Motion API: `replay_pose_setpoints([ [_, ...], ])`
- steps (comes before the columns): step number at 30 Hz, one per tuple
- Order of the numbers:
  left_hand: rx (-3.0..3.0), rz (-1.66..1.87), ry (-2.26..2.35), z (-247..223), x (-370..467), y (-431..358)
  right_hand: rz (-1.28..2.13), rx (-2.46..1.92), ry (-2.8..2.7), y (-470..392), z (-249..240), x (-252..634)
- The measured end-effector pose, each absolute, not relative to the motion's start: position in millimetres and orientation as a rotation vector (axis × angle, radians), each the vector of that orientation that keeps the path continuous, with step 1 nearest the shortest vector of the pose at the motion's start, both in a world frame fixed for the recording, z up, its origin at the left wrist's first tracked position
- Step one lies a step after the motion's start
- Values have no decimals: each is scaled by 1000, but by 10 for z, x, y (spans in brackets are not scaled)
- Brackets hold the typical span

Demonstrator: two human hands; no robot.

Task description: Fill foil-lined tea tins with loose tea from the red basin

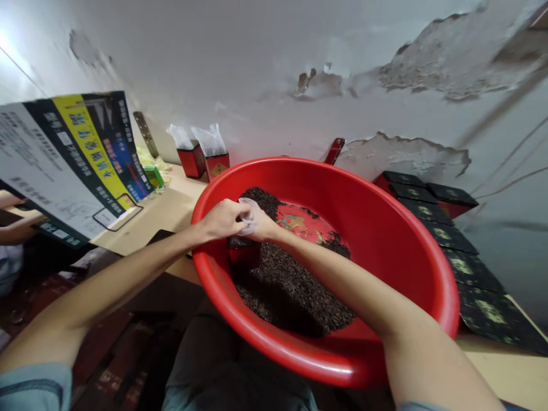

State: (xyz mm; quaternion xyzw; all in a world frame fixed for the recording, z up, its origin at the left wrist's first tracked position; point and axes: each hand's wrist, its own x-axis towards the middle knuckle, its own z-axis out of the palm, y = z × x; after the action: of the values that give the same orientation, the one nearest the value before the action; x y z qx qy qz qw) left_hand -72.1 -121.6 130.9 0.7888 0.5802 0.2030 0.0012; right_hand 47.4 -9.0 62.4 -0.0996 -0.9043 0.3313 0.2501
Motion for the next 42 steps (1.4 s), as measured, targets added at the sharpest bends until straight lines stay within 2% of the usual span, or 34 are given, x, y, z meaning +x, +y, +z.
replay_pose_setpoints([
  [3, 2893, 445, 1793, 1291, -630, -1319, 629, -286, -2636, -117, 638, 543],
  [9, 3374, 19, 1567, 1294, -450, -1547, 511, -467, -2755, -205, 771, 687],
  [11, 3248, 26, 1694, 1337, -421, -1671, 379, -453, -2845, -239, 839, 663],
  [14, 2739, 83, 2098, 1403, -482, -1880, 187, -476, -2949, -306, 945, 606],
  [17, 2316, 27, 2261, 1408, -611, -2026, 69, -703, -2970, -374, 1072, 588],
  [22, 2103, 425, 2185, 1331, -537, -1912, 83, -1241, -2743, -438, 1456, 664],
  [28, 1942, 780, 2043, 1415, -212, -1478, -202, -1356, -2744, -691, 1992, 953],
  [31, 2103, 863, 1637, 1499, -300, -1316, -197, -1229, -2797, -845, 2051, 1213],
  [34, 2079, 781, 1194, 1601, -472, -1137, -90, -932, -2796, -903, 1991, 1438],
  [39, 2055, 642, 1111, 1703, -568, -771, 256, -581, -2827, -816, 1965, 1566],
  [42, 2009, 577, 1106, 1680, -527, -579, 377, -607, -2831, -724, 2043, 1570],
])
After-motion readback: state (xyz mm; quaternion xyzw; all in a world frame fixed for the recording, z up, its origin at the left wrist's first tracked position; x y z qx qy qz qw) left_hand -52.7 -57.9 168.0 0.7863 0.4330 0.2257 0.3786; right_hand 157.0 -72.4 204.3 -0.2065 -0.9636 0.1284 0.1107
